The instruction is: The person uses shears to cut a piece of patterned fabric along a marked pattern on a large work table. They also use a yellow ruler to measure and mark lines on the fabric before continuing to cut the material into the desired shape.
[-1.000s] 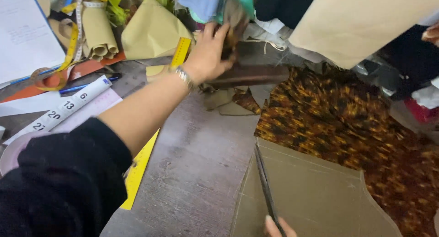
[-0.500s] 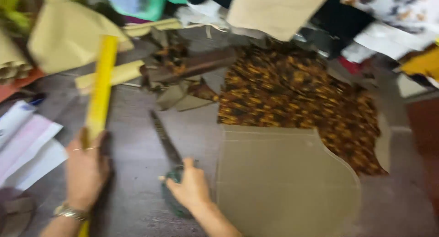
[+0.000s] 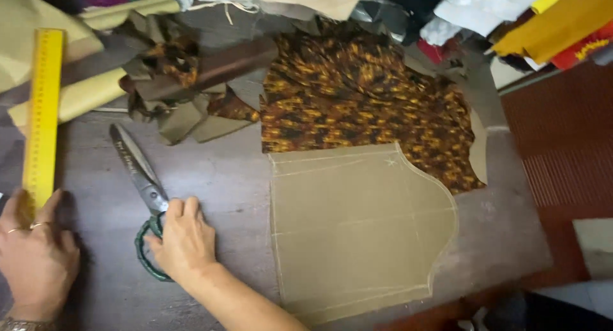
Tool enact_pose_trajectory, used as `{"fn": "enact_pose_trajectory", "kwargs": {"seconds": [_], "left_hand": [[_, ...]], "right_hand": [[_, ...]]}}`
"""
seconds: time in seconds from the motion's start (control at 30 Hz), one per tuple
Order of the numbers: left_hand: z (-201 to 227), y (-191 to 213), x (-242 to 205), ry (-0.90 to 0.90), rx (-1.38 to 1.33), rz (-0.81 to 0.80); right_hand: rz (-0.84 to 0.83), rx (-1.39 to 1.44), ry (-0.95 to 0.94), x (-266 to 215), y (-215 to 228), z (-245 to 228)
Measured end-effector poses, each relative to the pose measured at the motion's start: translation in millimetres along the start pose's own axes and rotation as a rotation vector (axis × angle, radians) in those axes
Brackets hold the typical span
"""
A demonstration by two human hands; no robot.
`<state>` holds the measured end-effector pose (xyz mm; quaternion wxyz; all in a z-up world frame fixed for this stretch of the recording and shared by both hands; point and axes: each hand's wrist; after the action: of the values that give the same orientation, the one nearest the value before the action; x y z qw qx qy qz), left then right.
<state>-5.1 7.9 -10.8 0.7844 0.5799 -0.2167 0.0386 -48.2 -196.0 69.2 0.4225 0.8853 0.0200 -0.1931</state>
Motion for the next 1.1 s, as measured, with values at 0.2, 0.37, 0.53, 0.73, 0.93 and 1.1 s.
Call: {"fn": "enact_pose_trajectory", "kwargs": {"seconds": [0.2,0.37,0.53,0.73,0.93,1.1], "left_hand": [[8.0,4.4,3.4,-0.027,-0.266,-0.054],[-1.3,1.9,-3.2,0.009,-0.137,-0.125],[60.7,49.2,-11.9,-0.130,-0.277,0.007],[200.2,61.9,-79.9,-0.387,-0.408,-0.342],[307.4,50.5,-130.3,-0.765,-0.673,-0.429],[333.3,50.6,-148.3,-0.761,-0.667,-0.430]], "right_hand": [[-0.221,0.011,-0.013,-14.1,38.5,-0.7],[0.050,0.255,0.091,-47.2,69.4,88.1],[0.331,0.190,-0.226,-110.0,155.3,236.2],[0.283,-0.156,-0.059,-222.4,185.1,350.3],[0.106,-0.223,0.396,-256.7,162.9,374.7],[0.098,-0.168,0.497,-249.6,179.4,387.6]]}}
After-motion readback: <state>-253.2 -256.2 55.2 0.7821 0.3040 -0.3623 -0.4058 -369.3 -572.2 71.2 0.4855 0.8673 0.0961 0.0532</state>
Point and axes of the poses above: each hand's wrist, its own x-axis towards the middle knuckle, its own y-axis out of the back of the hand, z = x × y
